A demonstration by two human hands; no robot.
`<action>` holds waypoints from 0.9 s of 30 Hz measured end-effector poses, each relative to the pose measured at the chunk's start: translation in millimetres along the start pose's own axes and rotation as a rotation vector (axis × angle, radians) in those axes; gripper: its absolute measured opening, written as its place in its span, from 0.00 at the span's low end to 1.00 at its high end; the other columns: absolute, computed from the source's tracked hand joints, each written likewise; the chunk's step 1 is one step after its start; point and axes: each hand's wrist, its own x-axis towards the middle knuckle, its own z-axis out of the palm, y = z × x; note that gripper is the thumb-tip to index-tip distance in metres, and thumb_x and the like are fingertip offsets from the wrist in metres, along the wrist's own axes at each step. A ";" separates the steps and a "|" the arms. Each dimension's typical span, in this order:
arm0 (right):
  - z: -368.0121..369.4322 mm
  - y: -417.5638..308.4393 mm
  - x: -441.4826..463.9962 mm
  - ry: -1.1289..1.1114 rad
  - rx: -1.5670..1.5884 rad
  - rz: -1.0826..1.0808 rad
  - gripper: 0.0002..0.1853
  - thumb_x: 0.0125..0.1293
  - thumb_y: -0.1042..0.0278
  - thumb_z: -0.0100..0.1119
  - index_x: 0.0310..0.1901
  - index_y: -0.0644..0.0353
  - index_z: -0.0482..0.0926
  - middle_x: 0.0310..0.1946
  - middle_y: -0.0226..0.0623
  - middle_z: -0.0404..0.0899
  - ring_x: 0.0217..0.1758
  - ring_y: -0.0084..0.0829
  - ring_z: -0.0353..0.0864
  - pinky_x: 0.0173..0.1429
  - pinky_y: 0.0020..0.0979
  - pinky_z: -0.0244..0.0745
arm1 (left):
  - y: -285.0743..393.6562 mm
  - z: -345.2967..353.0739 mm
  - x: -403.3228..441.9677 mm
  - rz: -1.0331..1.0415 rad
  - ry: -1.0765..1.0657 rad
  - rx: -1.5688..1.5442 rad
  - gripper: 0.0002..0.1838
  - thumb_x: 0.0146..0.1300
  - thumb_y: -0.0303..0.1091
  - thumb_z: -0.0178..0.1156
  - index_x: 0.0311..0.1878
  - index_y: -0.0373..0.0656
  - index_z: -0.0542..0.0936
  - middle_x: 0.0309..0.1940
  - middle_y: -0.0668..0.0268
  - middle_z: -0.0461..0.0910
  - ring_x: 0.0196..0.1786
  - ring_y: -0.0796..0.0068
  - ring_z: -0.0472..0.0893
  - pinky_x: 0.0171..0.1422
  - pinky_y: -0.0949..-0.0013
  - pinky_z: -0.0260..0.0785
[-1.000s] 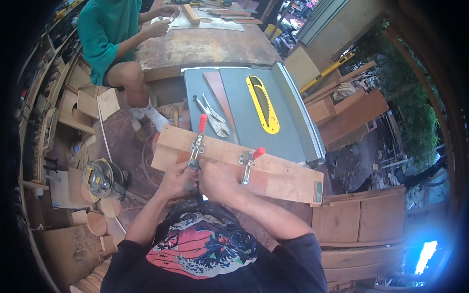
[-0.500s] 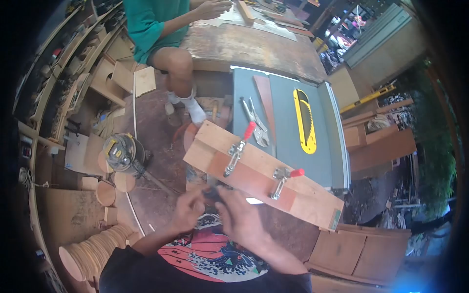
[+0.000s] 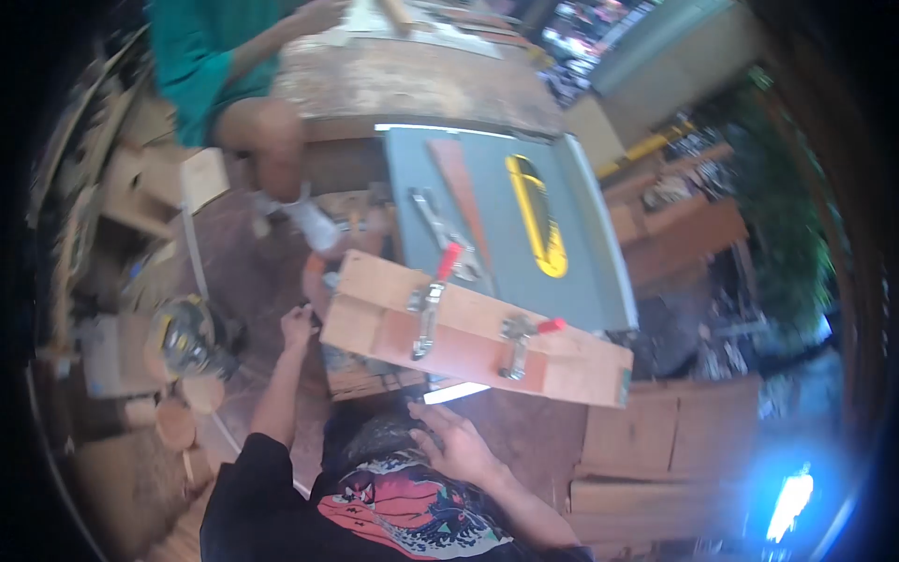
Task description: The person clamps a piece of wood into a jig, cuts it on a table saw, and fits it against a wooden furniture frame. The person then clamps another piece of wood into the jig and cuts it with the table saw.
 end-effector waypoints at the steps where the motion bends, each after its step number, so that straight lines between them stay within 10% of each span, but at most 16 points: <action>1: -9.7 -0.8 -4.2 0.050 -0.008 0.022 0.19 0.66 0.73 0.63 0.59 0.63 0.78 0.47 0.50 0.84 0.50 0.52 0.85 0.55 0.45 0.81 | -24.1 14.4 32.5 0.095 -0.044 0.139 0.11 0.68 0.36 0.65 0.39 0.36 0.85 0.29 0.61 0.84 0.29 0.75 0.80 0.31 0.66 0.78; 3: -27.0 10.5 -11.7 0.248 -0.193 -0.055 0.12 0.64 0.76 0.67 0.49 0.66 0.82 0.40 0.45 0.85 0.41 0.38 0.86 0.46 0.36 0.81 | -50.0 31.3 64.9 0.274 -0.027 0.362 0.12 0.64 0.36 0.66 0.43 0.36 0.87 0.29 0.56 0.86 0.31 0.68 0.85 0.35 0.60 0.77; 7: -72.3 67.4 -45.7 0.700 -0.338 0.077 0.14 0.63 0.76 0.66 0.51 0.66 0.82 0.40 0.47 0.85 0.41 0.42 0.86 0.47 0.37 0.81 | -82.0 45.0 85.9 0.183 0.054 0.490 0.17 0.62 0.36 0.61 0.53 0.41 0.86 0.42 0.51 0.88 0.49 0.60 0.87 0.55 0.61 0.77; 10: -111.7 132.0 -77.4 0.994 -0.259 0.383 0.18 0.64 0.70 0.66 0.54 0.68 0.81 0.48 0.52 0.83 0.50 0.50 0.83 0.56 0.43 0.79 | -111.2 30.3 80.7 0.118 0.014 -0.056 0.23 0.68 0.38 0.60 0.63 0.38 0.79 0.55 0.51 0.84 0.59 0.62 0.83 0.62 0.61 0.75; 16: -182.1 217.3 -71.2 0.671 -0.758 0.264 0.33 0.62 0.51 0.69 0.62 0.67 0.75 0.61 0.55 0.76 0.67 0.55 0.71 0.72 0.50 0.64 | 76.4 -24.6 -135.1 -0.014 -0.224 -0.635 0.30 0.78 0.42 0.54 0.74 0.33 0.64 0.68 0.50 0.73 0.67 0.53 0.76 0.72 0.56 0.68; 19: -191.6 188.9 -26.1 0.311 -0.574 -0.022 0.39 0.59 0.46 0.71 0.64 0.68 0.74 0.63 0.56 0.74 0.69 0.55 0.68 0.73 0.53 0.62 | 122.7 -8.4 -200.8 0.614 0.019 0.021 0.34 0.73 0.43 0.62 0.74 0.33 0.64 0.67 0.50 0.73 0.68 0.55 0.74 0.74 0.55 0.65; 27: -129.9 203.6 -40.0 0.300 -0.657 -0.203 0.46 0.47 0.62 0.77 0.68 0.71 0.68 0.72 0.57 0.62 0.69 0.60 0.65 0.71 0.57 0.62 | 139.3 63.0 -286.3 0.899 -0.007 0.812 0.48 0.48 0.45 0.79 0.71 0.36 0.70 0.66 0.49 0.75 0.75 0.45 0.65 0.81 0.43 0.47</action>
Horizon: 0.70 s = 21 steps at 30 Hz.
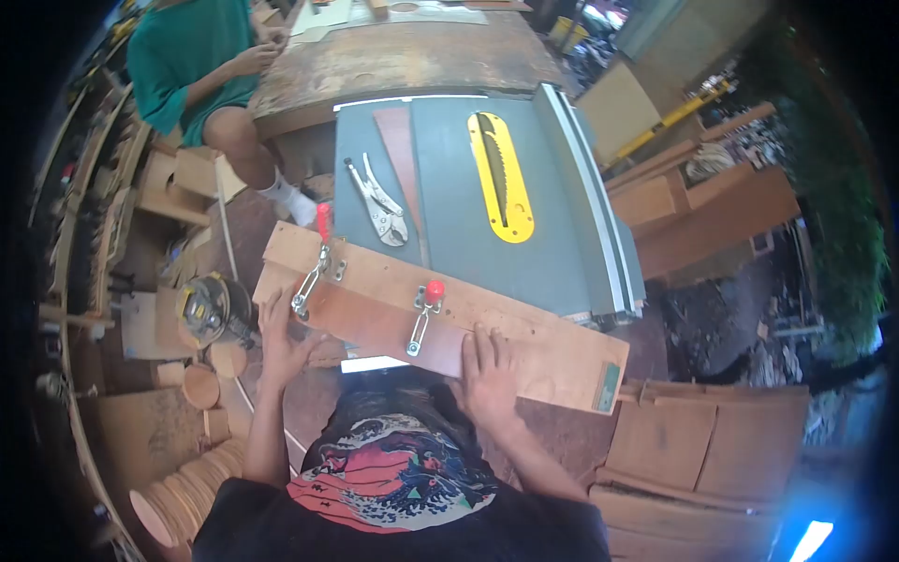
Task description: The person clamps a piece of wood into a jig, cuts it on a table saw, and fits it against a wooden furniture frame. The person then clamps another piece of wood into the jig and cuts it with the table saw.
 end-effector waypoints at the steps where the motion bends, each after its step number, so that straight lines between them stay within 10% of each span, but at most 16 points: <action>1: 8.8 2.0 -6.1 0.041 0.018 -0.023 0.45 0.47 0.64 0.76 0.68 0.71 0.68 0.71 0.58 0.62 0.66 0.59 0.66 0.69 0.56 0.63 | 0.8 2.3 0.1 0.002 -0.009 0.021 0.49 0.46 0.45 0.80 0.71 0.37 0.70 0.65 0.49 0.75 0.75 0.44 0.64 0.81 0.42 0.45; 13: 30.7 -8.7 -24.9 0.303 0.266 -0.013 0.25 0.53 0.78 0.71 0.54 0.68 0.78 0.58 0.52 0.74 0.52 0.51 0.76 0.55 0.46 0.75 | -6.3 -5.2 3.5 0.084 -0.076 0.056 0.50 0.39 0.42 0.82 0.69 0.42 0.73 0.68 0.56 0.75 0.75 0.48 0.65 0.80 0.45 0.51; 21: 35.3 -17.2 -36.4 0.342 0.164 0.136 0.31 0.54 0.73 0.72 0.61 0.68 0.76 0.60 0.53 0.75 0.56 0.52 0.72 0.64 0.51 0.69 | -34.9 7.2 10.7 0.130 0.024 0.002 0.46 0.35 0.39 0.83 0.64 0.40 0.78 0.63 0.53 0.79 0.71 0.50 0.72 0.78 0.47 0.58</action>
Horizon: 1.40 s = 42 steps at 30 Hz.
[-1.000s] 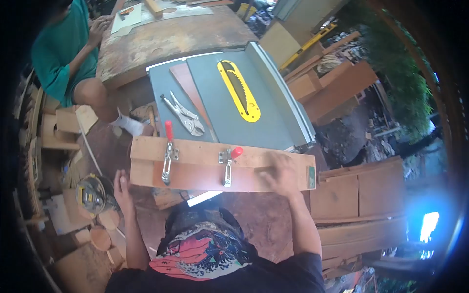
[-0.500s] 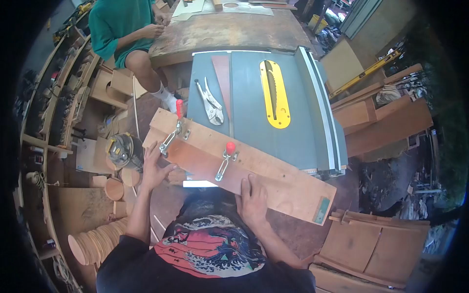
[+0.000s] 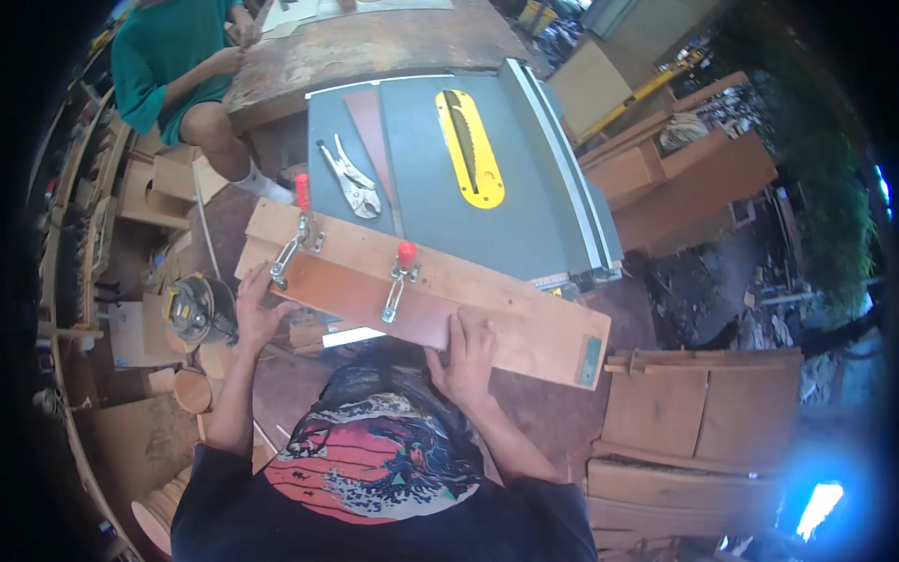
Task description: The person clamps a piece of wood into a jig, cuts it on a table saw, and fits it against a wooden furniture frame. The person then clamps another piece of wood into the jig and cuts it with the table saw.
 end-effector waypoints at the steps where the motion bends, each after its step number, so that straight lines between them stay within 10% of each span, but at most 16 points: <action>1: 0.3 -3.0 -1.7 -0.013 -0.087 0.021 0.32 0.53 0.73 0.72 0.62 0.68 0.75 0.61 0.53 0.74 0.57 0.52 0.72 0.66 0.52 0.67 | -2.7 1.7 -2.9 -0.015 0.016 0.000 0.45 0.35 0.39 0.83 0.63 0.40 0.79 0.63 0.53 0.79 0.71 0.50 0.72 0.78 0.47 0.58; 17: 23.1 3.6 -15.2 0.135 0.103 0.006 0.26 0.50 0.76 0.75 0.54 0.63 0.81 0.57 0.52 0.82 0.54 0.50 0.73 0.60 0.46 0.72 | -23.8 18.8 -11.3 0.077 0.154 -0.183 0.32 0.40 0.28 0.80 0.54 0.39 0.84 0.56 0.54 0.84 0.64 0.55 0.80 0.81 0.46 0.55; 28: -28.6 -49.4 111.0 0.195 0.353 -0.001 0.23 0.62 0.60 0.70 0.54 0.66 0.80 0.52 0.55 0.80 0.55 0.54 0.79 0.57 0.49 0.73 | -18.6 20.3 -18.3 0.010 0.184 -0.228 0.37 0.38 0.30 0.84 0.56 0.38 0.81 0.55 0.54 0.84 0.62 0.56 0.82 0.83 0.43 0.51; 34: -8.6 -23.3 180.0 -0.235 0.424 0.186 0.17 0.74 0.58 0.57 0.45 0.68 0.79 0.28 0.47 0.85 0.34 0.49 0.86 0.40 0.43 0.77 | -22.8 27.4 -20.6 0.058 0.225 -0.228 0.38 0.39 0.29 0.83 0.58 0.39 0.80 0.58 0.54 0.82 0.63 0.55 0.81 0.83 0.43 0.50; 42: -8.4 -19.9 198.4 -0.293 0.440 0.262 0.17 0.76 0.58 0.56 0.44 0.68 0.80 0.36 0.45 0.86 0.41 0.37 0.86 0.48 0.37 0.77 | -13.5 16.6 -18.1 0.030 0.141 -0.184 0.41 0.40 0.29 0.82 0.63 0.40 0.78 0.60 0.52 0.80 0.66 0.52 0.77 0.83 0.43 0.50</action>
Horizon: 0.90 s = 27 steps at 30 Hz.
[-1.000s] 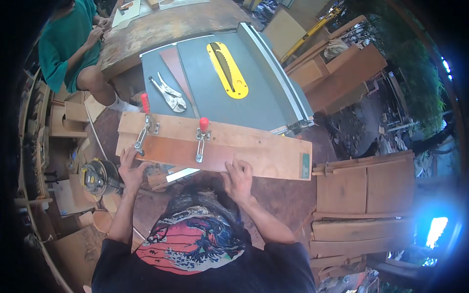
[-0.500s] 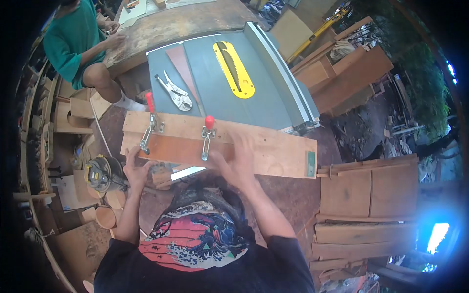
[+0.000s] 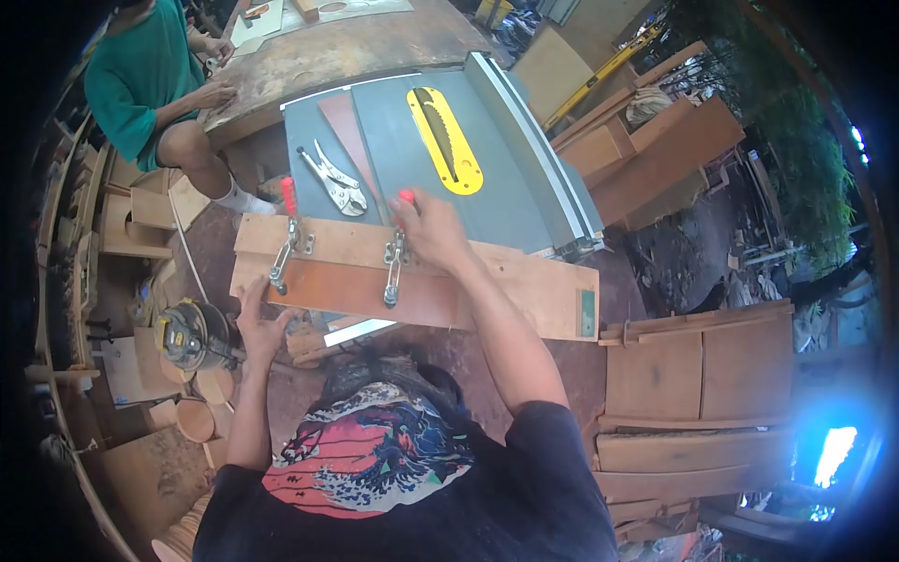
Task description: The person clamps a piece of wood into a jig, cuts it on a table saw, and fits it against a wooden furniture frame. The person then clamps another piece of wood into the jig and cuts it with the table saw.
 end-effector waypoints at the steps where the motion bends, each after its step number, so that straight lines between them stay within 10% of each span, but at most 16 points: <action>1: -2.8 4.9 -3.9 -0.014 -0.021 -0.019 0.17 0.76 0.58 0.56 0.45 0.69 0.80 0.38 0.46 0.86 0.43 0.38 0.85 0.50 0.38 0.76 | 6.9 -1.8 1.3 -0.014 -0.021 0.014 0.42 0.40 0.29 0.82 0.64 0.40 0.77 0.60 0.52 0.80 0.66 0.52 0.77 0.83 0.42 0.49; 7: 21.8 57.5 -136.9 0.454 -0.273 -0.011 0.28 0.68 0.62 0.64 0.63 0.73 0.72 0.57 0.62 0.76 0.62 0.59 0.73 0.70 0.50 0.65 | 4.4 -5.3 0.9 -0.018 -0.057 0.046 0.44 0.40 0.29 0.81 0.67 0.41 0.76 0.61 0.52 0.78 0.65 0.51 0.77 0.83 0.42 0.50; 9: 45.6 50.0 -171.4 0.305 -0.309 0.088 0.35 0.64 0.60 0.69 0.66 0.73 0.69 0.60 0.64 0.72 0.66 0.61 0.68 0.71 0.53 0.63 | 9.7 -7.0 3.6 -0.009 -0.073 0.061 0.43 0.41 0.30 0.80 0.66 0.41 0.77 0.62 0.52 0.78 0.66 0.50 0.77 0.83 0.43 0.50; 17: 66.7 33.1 -222.6 0.272 -0.255 0.045 0.44 0.53 0.69 0.76 0.70 0.72 0.63 0.58 0.58 0.72 0.64 0.57 0.67 0.69 0.53 0.65 | 8.1 -35.7 -6.7 -0.084 -0.145 0.059 0.43 0.45 0.33 0.78 0.69 0.42 0.74 0.68 0.49 0.73 0.73 0.47 0.69 0.80 0.47 0.55; 27: 80.7 58.4 -213.9 0.404 0.479 0.367 0.31 0.64 0.80 0.68 0.68 0.70 0.67 0.60 0.45 0.72 0.58 0.36 0.81 0.59 0.35 0.80 | 32.4 -9.1 -37.9 -0.326 0.142 -0.213 0.41 0.59 0.30 0.70 0.74 0.34 0.63 0.61 0.48 0.75 0.71 0.54 0.68 0.71 0.52 0.65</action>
